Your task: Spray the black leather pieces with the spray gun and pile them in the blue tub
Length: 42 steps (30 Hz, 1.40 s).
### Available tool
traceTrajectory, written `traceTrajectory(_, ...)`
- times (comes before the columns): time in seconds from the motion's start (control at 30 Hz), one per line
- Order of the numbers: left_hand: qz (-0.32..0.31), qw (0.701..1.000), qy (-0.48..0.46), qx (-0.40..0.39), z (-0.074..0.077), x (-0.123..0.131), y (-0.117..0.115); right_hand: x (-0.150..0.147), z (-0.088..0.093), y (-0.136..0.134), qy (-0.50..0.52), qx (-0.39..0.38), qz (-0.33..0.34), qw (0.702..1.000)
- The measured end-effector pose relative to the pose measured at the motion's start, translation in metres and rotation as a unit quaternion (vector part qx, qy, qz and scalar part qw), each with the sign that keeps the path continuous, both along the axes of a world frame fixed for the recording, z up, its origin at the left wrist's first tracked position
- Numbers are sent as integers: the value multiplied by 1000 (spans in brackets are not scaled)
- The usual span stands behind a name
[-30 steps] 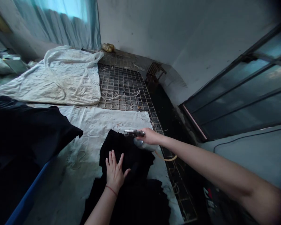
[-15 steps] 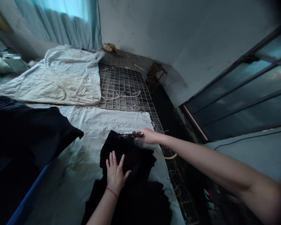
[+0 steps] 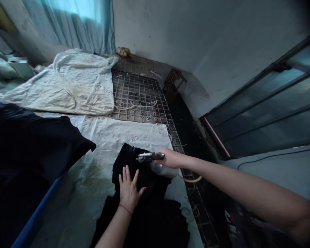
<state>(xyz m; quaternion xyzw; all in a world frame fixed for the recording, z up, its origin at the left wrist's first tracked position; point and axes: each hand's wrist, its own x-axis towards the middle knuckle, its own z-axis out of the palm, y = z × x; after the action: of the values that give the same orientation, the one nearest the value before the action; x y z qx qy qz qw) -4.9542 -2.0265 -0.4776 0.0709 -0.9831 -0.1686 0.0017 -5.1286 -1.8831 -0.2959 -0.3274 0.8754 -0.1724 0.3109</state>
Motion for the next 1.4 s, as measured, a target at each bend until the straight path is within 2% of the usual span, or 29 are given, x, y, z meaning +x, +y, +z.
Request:
traceTrajectory(0.1, 2, 1000, 3, 1, 0, 0, 0, 9, -1, 2, 23, 11, -35, 999)
traceTrajectory(0.2, 0, 1000, 1, 4, 0, 0, -1, 16, -3, 5, 46, 25, -16, 998)
traceTrajectory(0.33, 1, 1000, -9, 2, 2, 0, -1, 21, -3, 7, 76, 10, -21, 997)
traceTrajectory(0.47, 1, 1000, -10, 4, 1, 0, 0, 24, -1, 6, 62, -3, 10, 998)
traceTrajectory(0.67, -3, 1000, 6, -4, -3, 1, 0, 33, -2, -8, 74, 17, -18, 997)
traceTrajectory(0.77, -5, 1000, 4, -12, -4, 1, 0, 35, -2, -11, 87, 15, -61, 994)
traceTrajectory(0.9, -7, 1000, 2, -16, -2, 1, 0, 28, -4, -8, 90, 22, -51, 994)
traceTrajectory(1.03, -7, 1000, 2, -18, 0, 1, 0, 17, -3, -7, 98, 18, -99, 990)
traceTrajectory(1.2, -10, 1000, 2, -14, -3, 1, 0, 24, -1, -4, 69, 26, -23, 997)
traceTrajectory(1.33, -10, 1000, -1, -20, 0, 0, 0, 30, -5, 1, 67, -7, -84, 994)
traceTrajectory(1.4, -10, 1000, -5, -21, 3, 0, 0, 32, -8, 3, 86, -7, -92, 992)
